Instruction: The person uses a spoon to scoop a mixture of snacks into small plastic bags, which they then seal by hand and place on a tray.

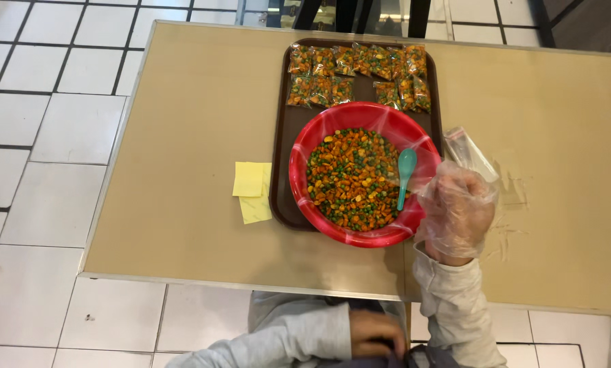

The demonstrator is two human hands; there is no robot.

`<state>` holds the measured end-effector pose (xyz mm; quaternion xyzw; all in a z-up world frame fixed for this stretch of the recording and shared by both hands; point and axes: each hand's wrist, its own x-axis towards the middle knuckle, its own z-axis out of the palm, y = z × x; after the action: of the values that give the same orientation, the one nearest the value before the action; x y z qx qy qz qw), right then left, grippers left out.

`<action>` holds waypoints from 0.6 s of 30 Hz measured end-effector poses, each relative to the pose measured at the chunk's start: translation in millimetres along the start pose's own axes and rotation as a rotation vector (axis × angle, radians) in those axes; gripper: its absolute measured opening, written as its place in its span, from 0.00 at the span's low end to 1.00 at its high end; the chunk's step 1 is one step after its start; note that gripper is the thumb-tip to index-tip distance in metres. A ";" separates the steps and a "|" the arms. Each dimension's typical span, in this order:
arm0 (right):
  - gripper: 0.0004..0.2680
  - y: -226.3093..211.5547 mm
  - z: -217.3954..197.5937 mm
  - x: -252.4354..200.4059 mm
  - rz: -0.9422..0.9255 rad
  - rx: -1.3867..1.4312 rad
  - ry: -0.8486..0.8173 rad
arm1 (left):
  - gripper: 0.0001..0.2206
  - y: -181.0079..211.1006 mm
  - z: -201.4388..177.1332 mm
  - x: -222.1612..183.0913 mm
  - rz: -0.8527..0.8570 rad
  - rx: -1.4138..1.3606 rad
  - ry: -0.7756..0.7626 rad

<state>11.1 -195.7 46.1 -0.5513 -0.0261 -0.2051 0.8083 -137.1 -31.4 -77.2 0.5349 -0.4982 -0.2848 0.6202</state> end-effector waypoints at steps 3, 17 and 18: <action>0.08 -2.2 -4.5 0.2 0.022 0.100 -0.078 | 0.26 -107.5 62.5 -9.2 -0.400 -0.032 -0.400; 0.11 17.1 19.6 -36.7 0.076 0.192 0.092 | 0.24 79.9 -118.9 92.5 0.314 -0.040 1.094; 0.11 28.3 16.8 -37.1 0.058 0.136 0.117 | 0.07 85.3 -119.0 105.3 0.423 -0.076 1.187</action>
<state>-9.5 -160.6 17.8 -0.4827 0.0233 -0.2115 0.8496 -6.7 -56.9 44.7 0.4693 -0.1539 0.1719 0.8524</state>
